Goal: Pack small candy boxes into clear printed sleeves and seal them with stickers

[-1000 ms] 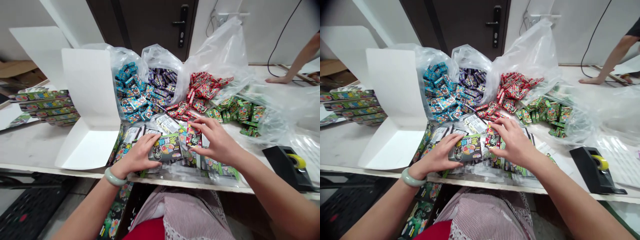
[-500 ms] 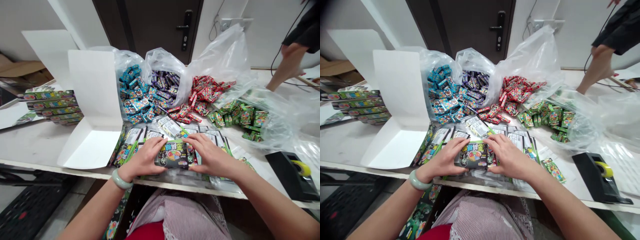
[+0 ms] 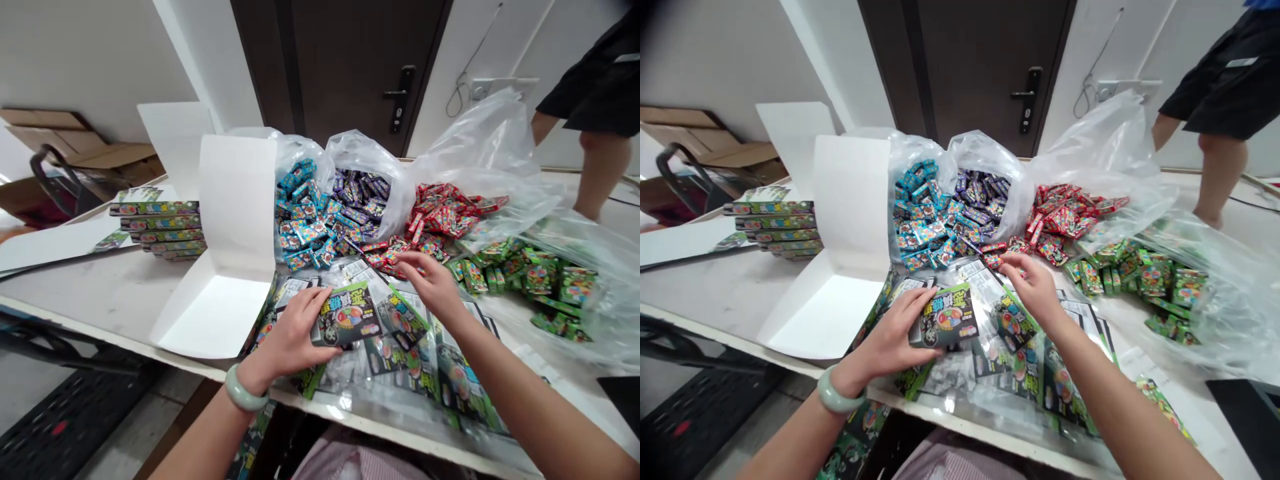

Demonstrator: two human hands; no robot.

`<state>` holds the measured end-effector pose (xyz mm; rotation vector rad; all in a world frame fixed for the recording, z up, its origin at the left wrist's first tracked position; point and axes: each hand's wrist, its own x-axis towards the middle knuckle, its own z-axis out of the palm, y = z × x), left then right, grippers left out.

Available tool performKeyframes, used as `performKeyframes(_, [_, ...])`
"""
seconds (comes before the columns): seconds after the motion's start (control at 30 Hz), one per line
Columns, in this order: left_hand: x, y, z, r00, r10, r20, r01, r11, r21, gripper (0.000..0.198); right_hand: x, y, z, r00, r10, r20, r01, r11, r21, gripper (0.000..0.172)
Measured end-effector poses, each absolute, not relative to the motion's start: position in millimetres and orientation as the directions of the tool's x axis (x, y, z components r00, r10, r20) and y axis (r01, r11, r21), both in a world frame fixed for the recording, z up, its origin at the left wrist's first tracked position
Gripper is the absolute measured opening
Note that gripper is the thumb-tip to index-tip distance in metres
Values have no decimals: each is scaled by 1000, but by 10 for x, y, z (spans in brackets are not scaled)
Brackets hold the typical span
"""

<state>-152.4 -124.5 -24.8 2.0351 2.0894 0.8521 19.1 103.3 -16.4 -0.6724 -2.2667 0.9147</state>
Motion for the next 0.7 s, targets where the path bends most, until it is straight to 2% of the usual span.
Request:
performKeyframes(0.1, [-1583, -1294, -248, -95, 948, 303, 891, -55, 451, 107, -528, 1478, -264, -709, 644, 288, 336, 668, -664, 23])
performKeyframes(0.2, [-1627, -1328, -279, -120, 948, 296, 887, -31, 461, 108, -1134, 1721, -390, -672, 679, 294, 400, 668, -628, 32])
performKeyframes(0.27, [-1678, -1351, -311, -155, 944, 289, 885, 3, 466, 107, -1372, 1789, -475, -639, 716, 281, 447, 643, -622, 32])
performKeyframes(0.4, [-1800, -1387, -354, -193, 940, 282, 884, 42, 465, 107, -1404, 1872, -550, -606, 760, 236, 467, 579, -668, 26])
performKeyframes(0.5, [-1864, -1387, -348, -199, 937, 287, 884, 45, 465, 104, -1083, 1911, -474, -634, 745, 209, 406, 550, -730, 33])
performKeyframes(0.6, [-1898, -1360, -336, -205, 929, 308, 885, 41, 464, 98, -574, 1840, -364, -757, 641, 124, 331, 540, -774, 37])
performKeyframes(0.7, [-1894, -1310, -352, -182, 930, 320, 891, 19, 453, 93, -85, 1639, -334, -916, 401, -18, 265, 570, -778, 33])
